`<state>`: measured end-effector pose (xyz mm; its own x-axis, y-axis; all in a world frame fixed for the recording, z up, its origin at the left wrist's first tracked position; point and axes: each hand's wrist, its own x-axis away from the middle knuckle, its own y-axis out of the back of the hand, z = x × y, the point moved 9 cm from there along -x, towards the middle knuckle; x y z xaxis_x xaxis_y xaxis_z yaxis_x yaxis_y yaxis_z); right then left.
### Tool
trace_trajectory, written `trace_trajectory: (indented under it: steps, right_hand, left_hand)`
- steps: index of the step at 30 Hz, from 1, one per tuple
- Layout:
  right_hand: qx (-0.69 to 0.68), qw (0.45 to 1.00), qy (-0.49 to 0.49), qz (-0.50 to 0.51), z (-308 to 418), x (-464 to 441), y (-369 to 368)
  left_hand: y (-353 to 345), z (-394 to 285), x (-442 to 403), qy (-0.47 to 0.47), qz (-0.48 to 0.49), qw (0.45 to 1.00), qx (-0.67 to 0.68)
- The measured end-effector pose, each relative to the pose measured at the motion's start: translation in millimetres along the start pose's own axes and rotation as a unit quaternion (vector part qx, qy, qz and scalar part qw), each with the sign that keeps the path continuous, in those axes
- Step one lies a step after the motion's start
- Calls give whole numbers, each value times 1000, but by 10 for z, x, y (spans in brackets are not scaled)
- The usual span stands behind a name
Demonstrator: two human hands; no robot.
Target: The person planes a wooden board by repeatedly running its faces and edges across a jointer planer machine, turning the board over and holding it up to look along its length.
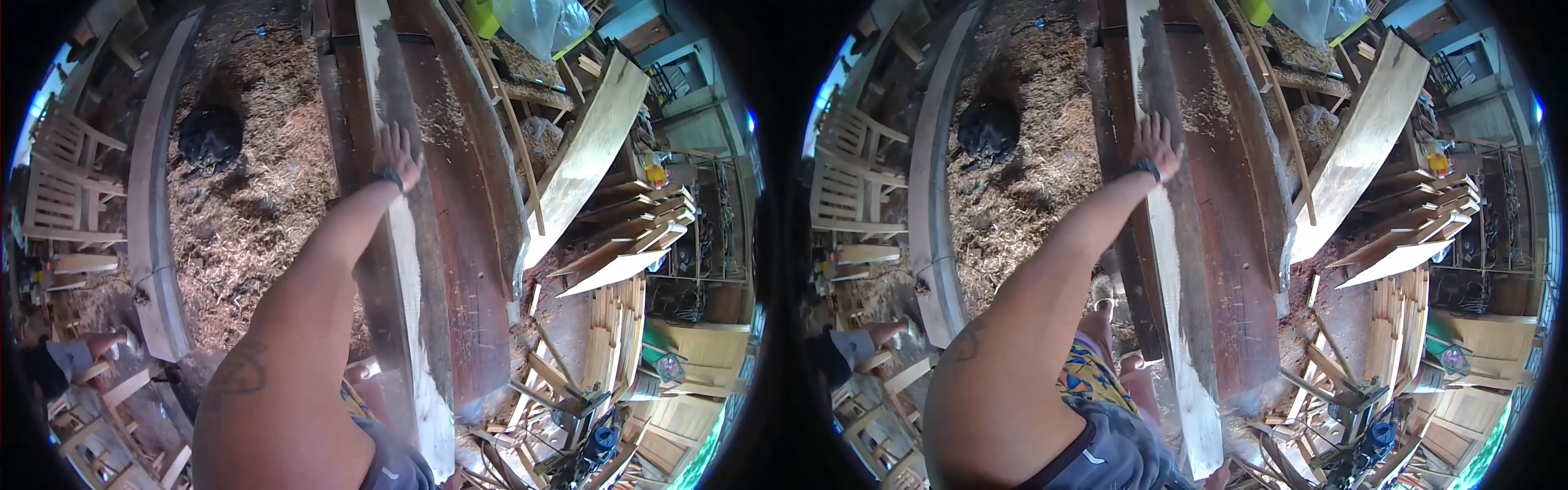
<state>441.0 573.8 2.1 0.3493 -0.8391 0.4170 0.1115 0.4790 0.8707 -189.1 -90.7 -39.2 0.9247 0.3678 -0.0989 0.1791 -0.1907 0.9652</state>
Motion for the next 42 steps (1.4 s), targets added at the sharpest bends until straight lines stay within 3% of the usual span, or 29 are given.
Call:
trace_trajectory:
  steps: [9, 14, 26, 36, 42]
  right_hand:
    - [-140, 987, -37, 63, 66, -69, -32]
    - [-203, 970, -85, 100, -91, -103, -72]
    - [-275, 931, -203, 131, -104, 136, -171]
    - [-304, 900, -251, 187, 331, 479, -550]
    - [-273, 890, -242, 273, 540, 364, -1110]
  left_hand:
    - [-16, -738, 1970, -42, 41, 996, 63]
    - [13, -884, 2387, -64, 36, 993, 89]
    - [88, -766, 1990, -76, 15, 991, 113]
    - [23, -396, 848, -72, -12, 991, 109]
    - [-7, -89, -10, -66, -25, 991, 110]
